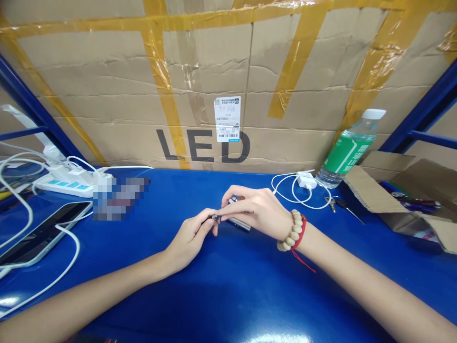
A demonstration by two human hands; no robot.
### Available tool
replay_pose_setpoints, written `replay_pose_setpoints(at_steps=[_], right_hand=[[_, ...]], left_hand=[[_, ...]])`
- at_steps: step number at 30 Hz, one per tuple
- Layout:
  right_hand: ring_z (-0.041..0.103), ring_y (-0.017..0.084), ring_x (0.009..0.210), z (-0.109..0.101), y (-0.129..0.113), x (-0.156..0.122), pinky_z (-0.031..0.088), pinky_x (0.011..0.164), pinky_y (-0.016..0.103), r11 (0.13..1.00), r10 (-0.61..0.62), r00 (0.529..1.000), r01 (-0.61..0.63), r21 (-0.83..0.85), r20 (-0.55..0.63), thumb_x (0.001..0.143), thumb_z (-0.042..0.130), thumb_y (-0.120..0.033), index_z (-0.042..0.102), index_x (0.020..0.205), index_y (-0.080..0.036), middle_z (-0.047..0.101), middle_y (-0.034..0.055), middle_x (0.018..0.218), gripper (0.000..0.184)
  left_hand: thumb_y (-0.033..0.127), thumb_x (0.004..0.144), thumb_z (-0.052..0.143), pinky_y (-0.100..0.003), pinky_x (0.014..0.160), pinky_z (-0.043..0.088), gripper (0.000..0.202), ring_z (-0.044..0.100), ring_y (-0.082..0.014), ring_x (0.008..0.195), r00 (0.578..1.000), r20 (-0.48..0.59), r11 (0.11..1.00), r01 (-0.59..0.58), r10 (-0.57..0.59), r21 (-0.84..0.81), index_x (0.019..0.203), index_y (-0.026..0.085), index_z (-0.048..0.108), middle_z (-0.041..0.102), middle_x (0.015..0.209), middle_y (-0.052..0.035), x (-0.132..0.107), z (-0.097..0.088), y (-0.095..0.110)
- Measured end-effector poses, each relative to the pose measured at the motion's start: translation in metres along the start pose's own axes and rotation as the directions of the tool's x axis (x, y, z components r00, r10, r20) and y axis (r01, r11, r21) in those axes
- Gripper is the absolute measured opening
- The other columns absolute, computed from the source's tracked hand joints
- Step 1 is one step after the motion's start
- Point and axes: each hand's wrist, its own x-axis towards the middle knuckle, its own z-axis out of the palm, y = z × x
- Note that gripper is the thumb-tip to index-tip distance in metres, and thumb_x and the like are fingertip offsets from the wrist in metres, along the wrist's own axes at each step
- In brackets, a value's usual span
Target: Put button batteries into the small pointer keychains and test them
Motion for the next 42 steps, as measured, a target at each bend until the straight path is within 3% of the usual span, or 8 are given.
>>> replay_pose_setpoints(at_steps=[5, 11, 14, 23, 34, 42], right_hand=[[0.052, 0.006, 0.058, -0.003, -0.001, 0.0, 0.041, 0.052, 0.018, 0.999, -0.031, 0.999, 0.03, -0.027, -0.013, 0.088, 0.05, -0.028, 0.07, 0.095, -0.022, 0.062, 0.0045, 0.091, 0.022], [0.046, 0.003, 0.05, -0.009, -0.01, 0.004, 0.032, 0.045, 0.017, 0.963, -0.139, 0.99, 0.143, -0.227, 0.031, 0.091, 0.045, -0.018, 0.069, 0.091, -0.026, 0.064, 0.0015, 0.09, 0.026], [0.047, 0.004, 0.051, -0.01, -0.013, 0.005, 0.031, 0.045, 0.018, 0.956, -0.155, 0.987, 0.158, -0.248, 0.031, 0.09, 0.044, -0.013, 0.07, 0.089, -0.025, 0.064, 0.001, 0.089, 0.029], [0.05, 0.005, 0.055, -0.005, -0.003, 0.0, 0.039, 0.049, 0.018, 0.994, -0.104, 0.994, 0.104, -0.038, 0.016, 0.09, 0.047, -0.025, 0.071, 0.088, -0.023, 0.063, 0.0035, 0.09, 0.024], [0.058, 0.008, 0.065, 0.004, 0.002, 0.001, 0.047, 0.061, 0.021, 0.972, 0.032, 0.999, -0.025, 0.234, -0.025, 0.085, 0.054, -0.022, 0.072, 0.084, -0.017, 0.061, 0.0054, 0.088, 0.018], [0.06, 0.01, 0.07, 0.007, 0.001, -0.002, 0.048, 0.063, 0.023, 0.964, 0.095, 0.995, -0.095, 0.25, 0.014, 0.085, 0.055, -0.021, 0.071, 0.082, -0.019, 0.062, 0.0041, 0.084, 0.017]], left_hand=[[0.023, 0.093, 0.029, -0.022, 0.07, 0.037, 0.023, 0.052, -0.0119, 0.068, 1.0, -0.001, 1.0, -0.003, 0.003, -0.005, 0.082, 0.018, 0.049, 0.052, 0.068, 0.0025, 0.0, 0.0, 0.0], [0.023, 0.093, 0.028, -0.022, 0.069, 0.037, 0.024, 0.05, -0.0116, 0.065, 0.999, 0.047, 0.999, -0.023, 0.025, -0.049, 0.085, 0.018, 0.05, 0.051, 0.066, 0.0027, -0.001, 0.0, 0.002], [0.023, 0.093, 0.028, -0.022, 0.067, 0.037, 0.023, 0.049, -0.0114, 0.063, 0.997, 0.076, 0.998, -0.03, 0.035, -0.06, 0.086, 0.017, 0.049, 0.048, 0.063, 0.0035, -0.002, -0.001, 0.002], [0.023, 0.091, 0.029, -0.021, 0.062, 0.037, 0.022, 0.045, -0.0106, 0.057, 0.996, 0.089, 0.997, -0.022, 0.028, -0.069, 0.085, 0.017, 0.049, 0.044, 0.059, 0.0044, -0.001, -0.001, 0.004], [0.023, 0.091, 0.029, -0.021, 0.06, 0.036, 0.024, 0.044, -0.0097, 0.056, 0.994, 0.106, 0.996, -0.019, 0.029, -0.09, 0.083, 0.016, 0.05, 0.044, 0.06, 0.0045, -0.002, -0.001, 0.004], [0.021, 0.091, 0.03, -0.02, 0.061, 0.036, 0.022, 0.045, -0.0095, 0.057, 0.995, 0.1, 0.998, -0.025, 0.031, -0.063, 0.082, 0.017, 0.049, 0.045, 0.06, 0.0046, -0.001, -0.001, 0.003]])
